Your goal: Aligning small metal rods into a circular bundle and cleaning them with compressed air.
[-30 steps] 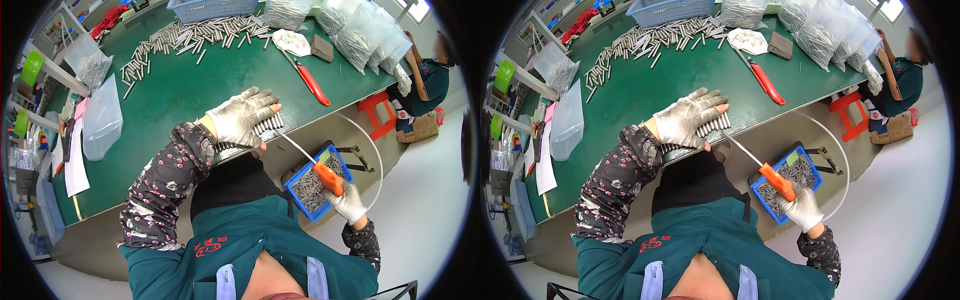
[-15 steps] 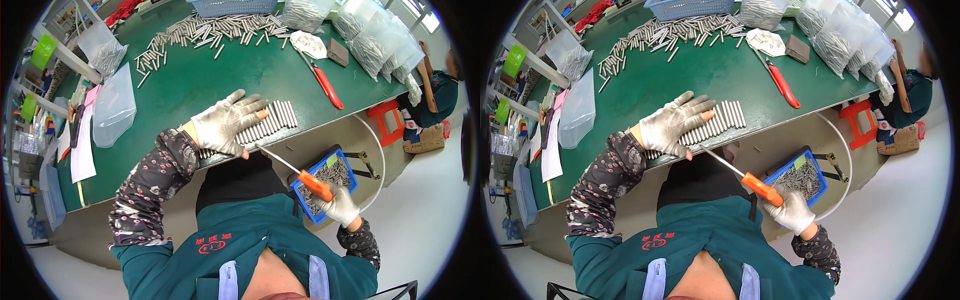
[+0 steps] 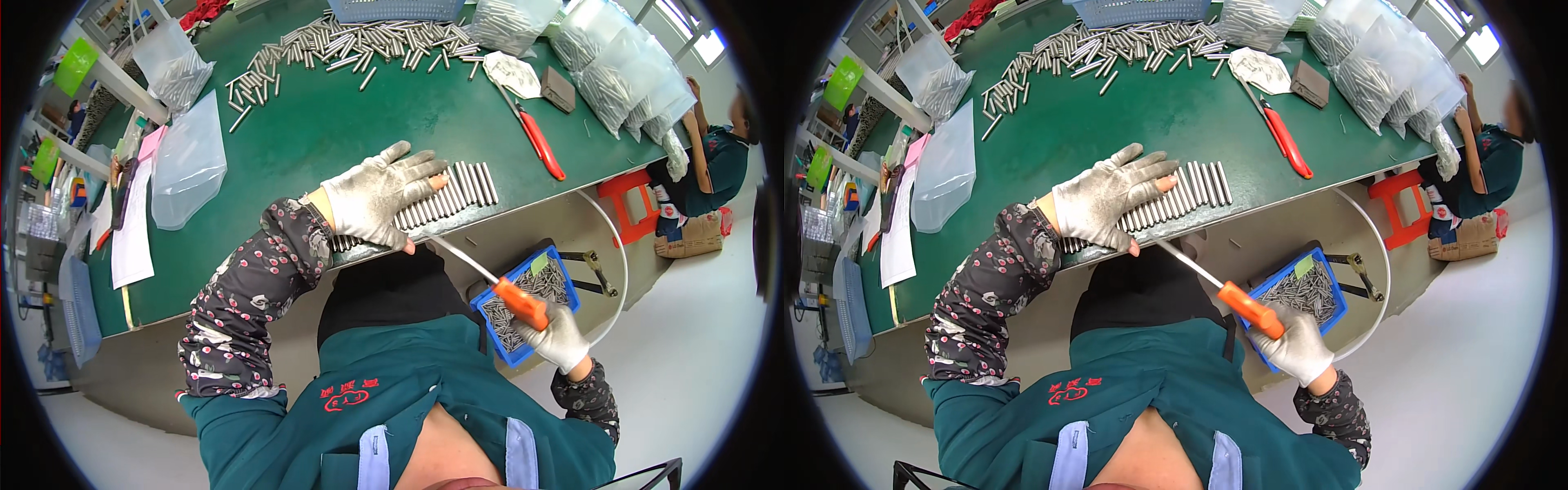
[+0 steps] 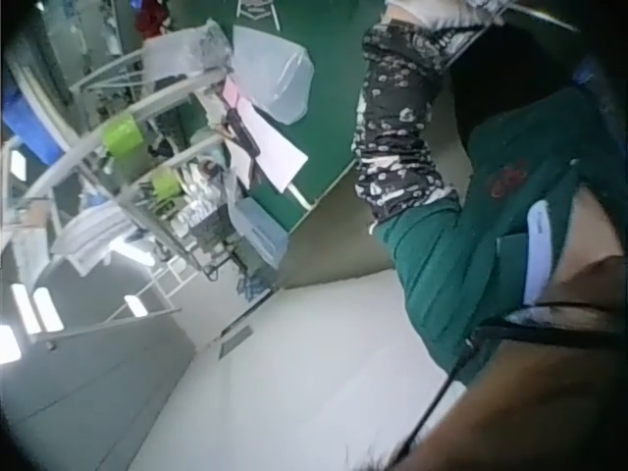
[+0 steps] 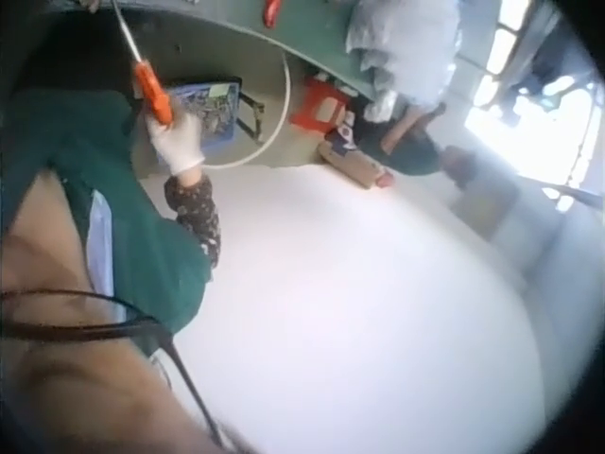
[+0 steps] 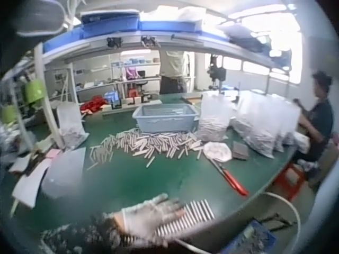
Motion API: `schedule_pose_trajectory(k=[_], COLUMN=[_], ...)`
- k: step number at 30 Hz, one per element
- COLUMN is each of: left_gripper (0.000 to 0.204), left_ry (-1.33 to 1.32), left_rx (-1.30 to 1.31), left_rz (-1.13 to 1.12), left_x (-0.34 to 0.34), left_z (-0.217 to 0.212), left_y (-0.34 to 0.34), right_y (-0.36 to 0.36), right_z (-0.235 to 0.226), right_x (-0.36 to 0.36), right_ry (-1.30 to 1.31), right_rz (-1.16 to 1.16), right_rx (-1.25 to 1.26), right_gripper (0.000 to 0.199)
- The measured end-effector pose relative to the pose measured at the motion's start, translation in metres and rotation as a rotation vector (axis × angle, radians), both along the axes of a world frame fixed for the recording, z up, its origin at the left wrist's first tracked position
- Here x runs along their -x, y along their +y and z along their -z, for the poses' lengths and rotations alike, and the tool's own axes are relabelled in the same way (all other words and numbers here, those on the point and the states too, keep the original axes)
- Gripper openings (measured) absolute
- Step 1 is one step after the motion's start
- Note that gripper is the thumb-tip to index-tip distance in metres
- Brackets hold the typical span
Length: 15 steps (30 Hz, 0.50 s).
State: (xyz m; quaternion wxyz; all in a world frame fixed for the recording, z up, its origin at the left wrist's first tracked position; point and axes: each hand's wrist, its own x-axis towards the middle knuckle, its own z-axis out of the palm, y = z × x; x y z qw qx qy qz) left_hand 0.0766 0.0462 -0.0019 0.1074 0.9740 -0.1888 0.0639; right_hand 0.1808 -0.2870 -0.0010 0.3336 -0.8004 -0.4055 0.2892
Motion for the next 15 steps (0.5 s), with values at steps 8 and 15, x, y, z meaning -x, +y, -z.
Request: schedule_pose_trajectory(k=[8, 15], left_gripper=[0.098, 0.097], left_ry=[-0.002, -0.004], left_rx=[0.021, 0.030], left_rz=[0.003, 0.014], left_x=[-0.0018, 0.0000], left_z=[0.0002, -0.0002], left_y=[-0.0008, 0.0005], right_y=[0.0096, 0.0095], right_z=[-0.0029, 0.0018], right_x=[-0.0052, -0.0028], right_ry=[0.002, 0.061], right_rz=[0.036, 0.010], right_rx=[0.038, 0.011], right_gripper=[0.023, 0.027])
